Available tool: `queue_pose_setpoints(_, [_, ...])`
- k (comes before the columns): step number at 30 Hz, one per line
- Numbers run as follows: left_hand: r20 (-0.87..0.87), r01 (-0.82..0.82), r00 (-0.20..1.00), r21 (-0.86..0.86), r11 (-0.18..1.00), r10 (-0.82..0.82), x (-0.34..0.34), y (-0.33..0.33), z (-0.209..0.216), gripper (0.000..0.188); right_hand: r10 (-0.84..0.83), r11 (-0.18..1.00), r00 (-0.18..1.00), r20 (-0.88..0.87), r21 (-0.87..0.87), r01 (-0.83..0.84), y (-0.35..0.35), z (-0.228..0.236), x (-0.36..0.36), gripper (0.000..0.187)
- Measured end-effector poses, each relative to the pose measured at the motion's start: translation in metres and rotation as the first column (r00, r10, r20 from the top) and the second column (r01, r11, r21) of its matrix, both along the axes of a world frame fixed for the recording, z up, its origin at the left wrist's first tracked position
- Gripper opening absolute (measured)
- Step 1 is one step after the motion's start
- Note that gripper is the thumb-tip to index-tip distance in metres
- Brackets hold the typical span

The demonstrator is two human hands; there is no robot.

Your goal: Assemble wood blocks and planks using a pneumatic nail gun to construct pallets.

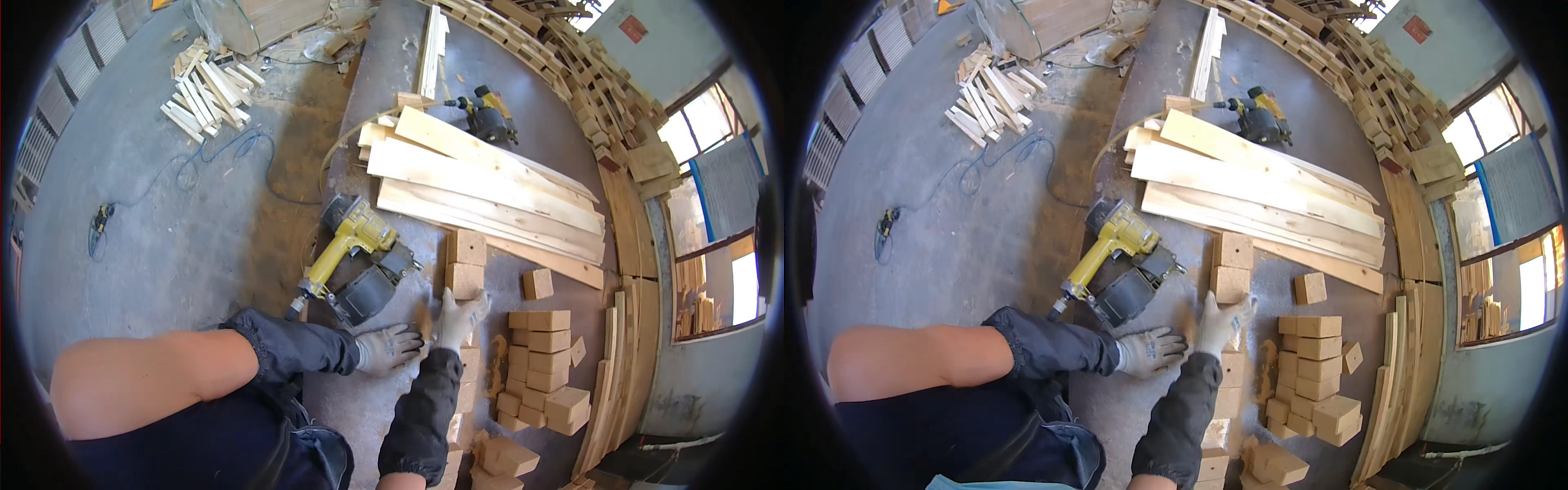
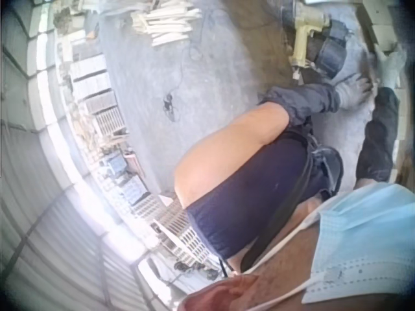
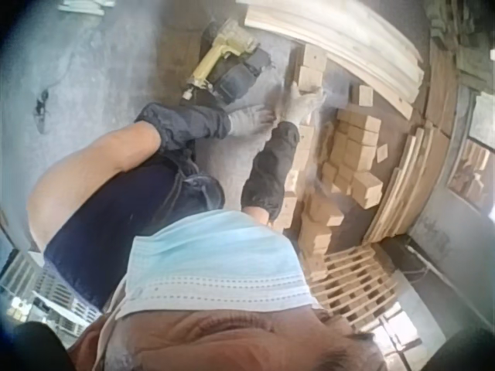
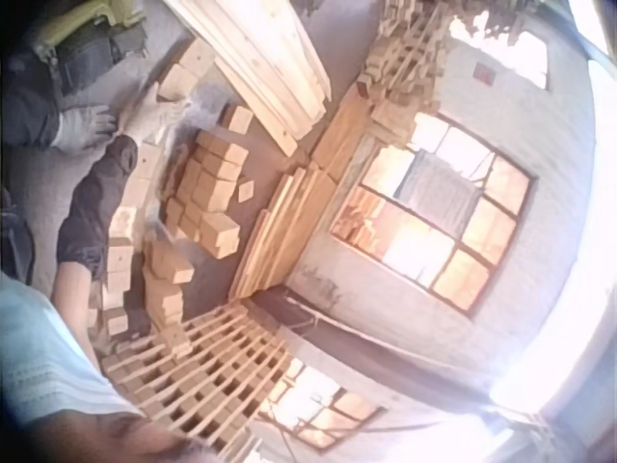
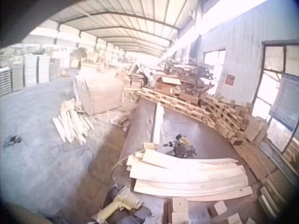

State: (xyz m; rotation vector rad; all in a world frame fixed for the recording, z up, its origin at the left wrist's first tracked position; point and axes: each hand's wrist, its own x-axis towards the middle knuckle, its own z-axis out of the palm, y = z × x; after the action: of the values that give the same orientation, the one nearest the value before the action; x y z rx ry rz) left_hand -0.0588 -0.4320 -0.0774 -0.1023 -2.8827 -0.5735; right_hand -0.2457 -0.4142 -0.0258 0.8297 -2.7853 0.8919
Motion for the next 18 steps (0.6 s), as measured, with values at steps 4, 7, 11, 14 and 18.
queue_pose_setpoints(4, [0.247,0.008,0.969,0.070,0.998,-0.025,-0.002,-0.007,0.040,0.042,0.120,0.926,0.989,-0.081,-0.350,-0.141,0.030,0.024,0.060,0.071])
queue_pose_setpoints(7, [0.357,0.007,0.926,0.305,0.952,-0.121,-0.013,-0.065,0.131,0.039,0.087,0.861,0.993,0.078,-0.508,-0.036,0.087,0.019,0.123,0.064])
queue_pose_setpoints(11, [-0.168,-0.197,0.962,0.119,0.973,0.215,-0.070,-0.207,0.137,0.030,-0.115,0.899,0.975,0.189,-0.397,0.183,0.124,-0.011,0.188,0.063])
queue_pose_setpoints(14, [-0.073,-0.525,0.848,-0.256,0.812,0.526,-0.120,-0.294,0.103,0.059,-0.218,0.969,0.971,0.096,-0.101,0.227,0.145,-0.047,0.200,0.057])
queue_pose_setpoints(18, [0.015,-0.501,0.830,-0.417,0.758,0.557,-0.112,-0.324,0.051,0.067,-0.135,0.989,0.988,0.078,-0.050,0.140,0.134,-0.053,0.192,0.052])
